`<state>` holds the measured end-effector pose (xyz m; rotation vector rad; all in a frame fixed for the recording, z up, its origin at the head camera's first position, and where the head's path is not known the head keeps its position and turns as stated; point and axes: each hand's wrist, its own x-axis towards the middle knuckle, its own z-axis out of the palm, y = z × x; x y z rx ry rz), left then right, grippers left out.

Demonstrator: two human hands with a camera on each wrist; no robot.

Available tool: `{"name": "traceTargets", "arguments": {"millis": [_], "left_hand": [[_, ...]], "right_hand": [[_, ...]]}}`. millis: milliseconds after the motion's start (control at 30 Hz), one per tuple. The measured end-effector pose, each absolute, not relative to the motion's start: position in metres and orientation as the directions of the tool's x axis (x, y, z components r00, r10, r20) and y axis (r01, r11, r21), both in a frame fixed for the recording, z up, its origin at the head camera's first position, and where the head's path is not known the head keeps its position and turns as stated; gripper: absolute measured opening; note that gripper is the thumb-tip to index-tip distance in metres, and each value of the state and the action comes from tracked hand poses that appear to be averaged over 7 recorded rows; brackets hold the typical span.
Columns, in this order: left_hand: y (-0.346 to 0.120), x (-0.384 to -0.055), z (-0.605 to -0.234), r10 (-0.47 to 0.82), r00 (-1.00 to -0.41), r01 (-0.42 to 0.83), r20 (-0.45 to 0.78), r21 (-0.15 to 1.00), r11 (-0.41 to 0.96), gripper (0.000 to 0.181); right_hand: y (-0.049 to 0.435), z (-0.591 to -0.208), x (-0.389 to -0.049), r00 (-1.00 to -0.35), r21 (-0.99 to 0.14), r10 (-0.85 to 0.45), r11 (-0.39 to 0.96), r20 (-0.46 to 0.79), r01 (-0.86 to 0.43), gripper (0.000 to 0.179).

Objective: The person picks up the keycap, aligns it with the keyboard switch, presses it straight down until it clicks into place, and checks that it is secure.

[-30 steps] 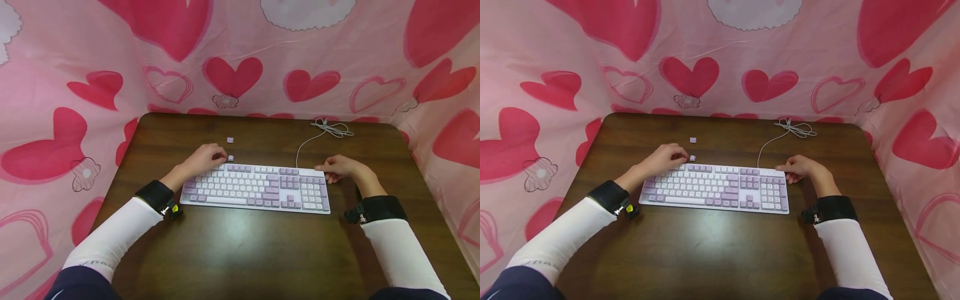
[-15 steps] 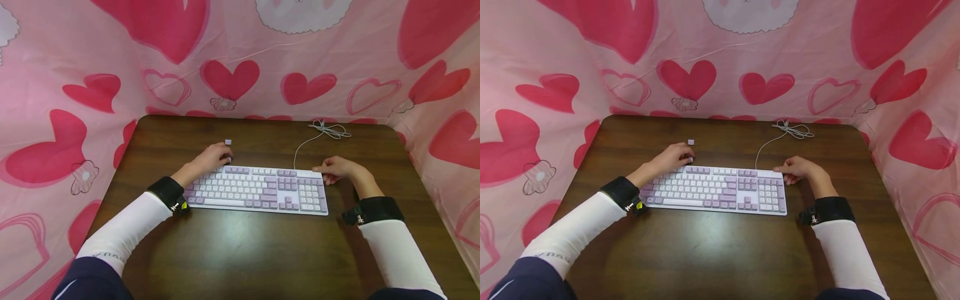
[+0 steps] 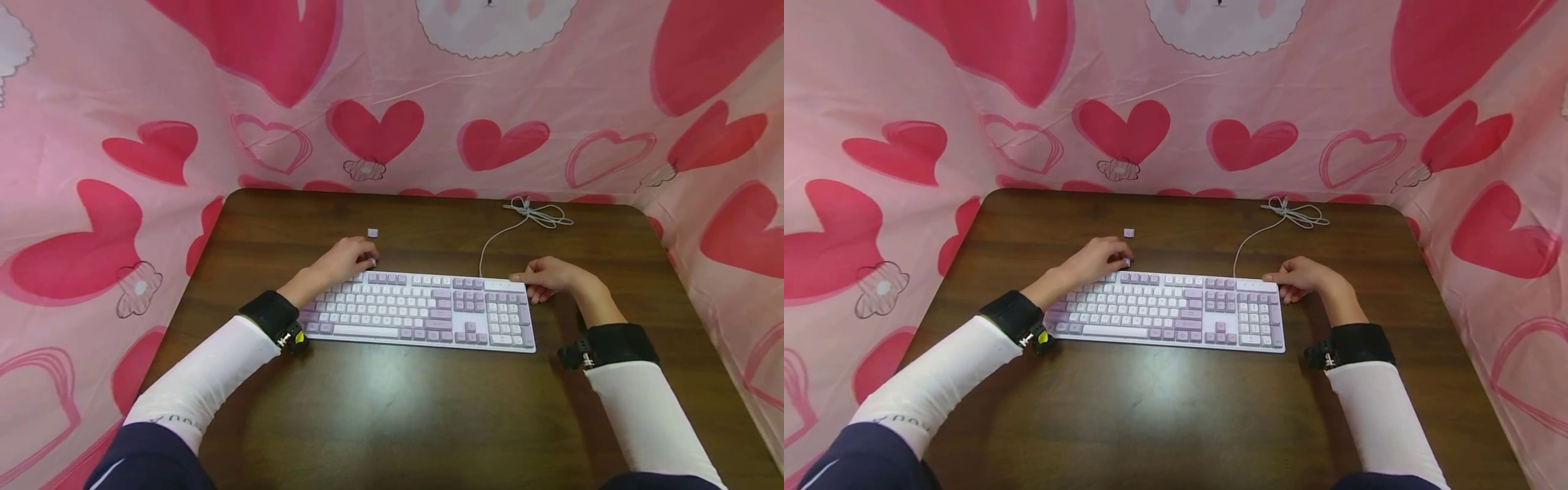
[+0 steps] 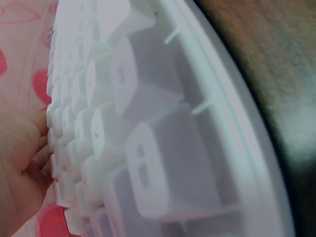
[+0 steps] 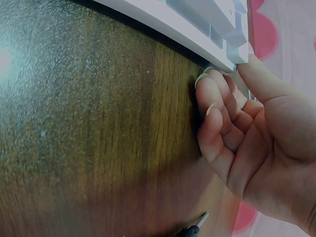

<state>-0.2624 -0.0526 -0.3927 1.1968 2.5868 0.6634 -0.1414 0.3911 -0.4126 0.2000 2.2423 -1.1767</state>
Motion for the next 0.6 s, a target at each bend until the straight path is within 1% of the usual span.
{"name": "traceTargets", "arguments": {"millis": [133, 233, 467, 600], "left_hand": [[-0.061, -0.261, -0.392, 0.743, -0.669, 0.647, -0.009, 0.484, 0.589, 0.017], [-0.071, -0.261, -0.39, 0.733, -0.68, 0.649, 0.011, 0.475, 0.594, 0.018], [-0.1, -0.259, -0.375, 0.735, -0.673, 0.692, 0.082, 0.421, 0.587, 0.018], [-0.121, -0.257, -0.365, 0.72, -0.69, 0.674, 0.079, 0.433, 0.599, 0.024]], "right_hand": [[0.391, -0.413, -0.142, -0.815, -0.701, -0.138, 0.602, -0.563, 0.383, 0.034], [0.391, -0.413, -0.142, -0.814, -0.699, -0.138, 0.605, -0.564, 0.382, 0.034], [0.391, -0.411, -0.139, -0.813, -0.697, -0.156, 0.619, -0.56, 0.362, 0.035], [0.391, -0.41, -0.139, -0.811, -0.696, -0.155, 0.619, -0.563, 0.365, 0.035]]}}
